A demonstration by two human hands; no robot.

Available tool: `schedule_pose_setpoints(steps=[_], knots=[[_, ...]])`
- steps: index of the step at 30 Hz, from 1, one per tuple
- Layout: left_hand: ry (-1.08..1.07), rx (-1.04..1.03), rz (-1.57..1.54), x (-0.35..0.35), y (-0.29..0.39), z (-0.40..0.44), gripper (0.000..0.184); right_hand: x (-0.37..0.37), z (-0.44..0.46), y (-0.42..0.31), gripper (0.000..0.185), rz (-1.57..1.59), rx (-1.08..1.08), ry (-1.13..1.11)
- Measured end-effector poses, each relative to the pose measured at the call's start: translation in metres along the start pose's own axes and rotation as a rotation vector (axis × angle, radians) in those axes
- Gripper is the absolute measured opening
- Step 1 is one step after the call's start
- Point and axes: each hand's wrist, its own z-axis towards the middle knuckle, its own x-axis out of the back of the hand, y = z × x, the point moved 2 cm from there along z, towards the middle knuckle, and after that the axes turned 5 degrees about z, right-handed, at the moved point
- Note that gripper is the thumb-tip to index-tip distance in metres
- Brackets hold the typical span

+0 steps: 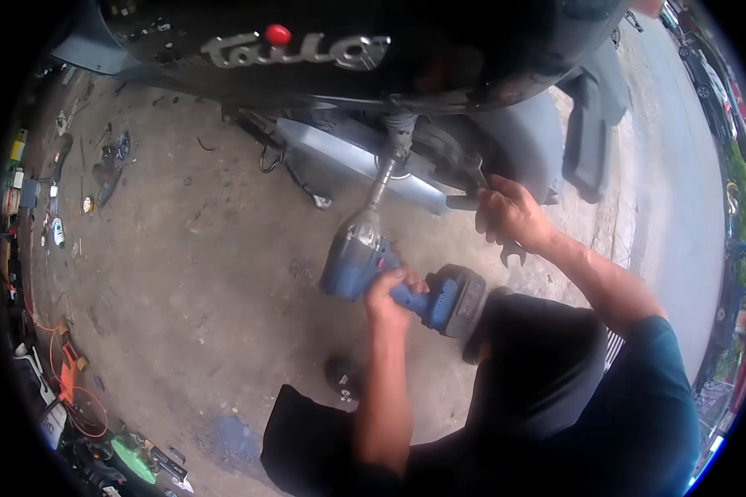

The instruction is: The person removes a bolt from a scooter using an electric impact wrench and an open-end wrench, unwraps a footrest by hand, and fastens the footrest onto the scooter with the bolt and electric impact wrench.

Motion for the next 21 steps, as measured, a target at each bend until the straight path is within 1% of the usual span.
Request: schedule_pose_setpoints(steps=[1, 4, 9, 10, 15, 16, 19, 21], knots=[[-0.013, -0.038, 0.012, -0.008, 0.001, 0.008, 0.049, 0.006, 0.01, -0.004, 0.037, -0.017, -0.002, -0.011], [-0.04, -0.079, 0.072, -0.003, -0.004, 0.017, 0.049, 0.001, 0.018, -0.004, 0.034, -0.057, 0.018, -0.026], [-0.001, -0.109, 0.146, -0.014, 0.001, 0.01, 0.047, 0.002, 0.017, -0.021, 0.03, -0.207, 0.042, -0.084], [0.008, -0.121, 0.173, -0.016, 0.003, 0.008, 0.046, 0.002, 0.02, -0.018, 0.03, -0.194, 0.045, -0.096], [0.029, -0.091, 0.132, -0.028, 0.01, 0.004, 0.045, 0.004, 0.018, -0.023, 0.031, -0.183, 0.052, -0.14], [0.023, -0.077, 0.111, -0.029, 0.011, 0.004, 0.045, 0.005, 0.017, -0.027, 0.031, -0.211, 0.017, -0.144], [0.008, -0.046, 0.092, -0.029, 0.014, 0.006, 0.044, 0.011, 0.023, -0.017, 0.031, -0.256, 0.127, -0.138], [0.018, -0.043, 0.135, -0.025, 0.013, 0.006, 0.045, 0.012, 0.018, -0.021, 0.031, -0.29, 0.117, -0.144]])
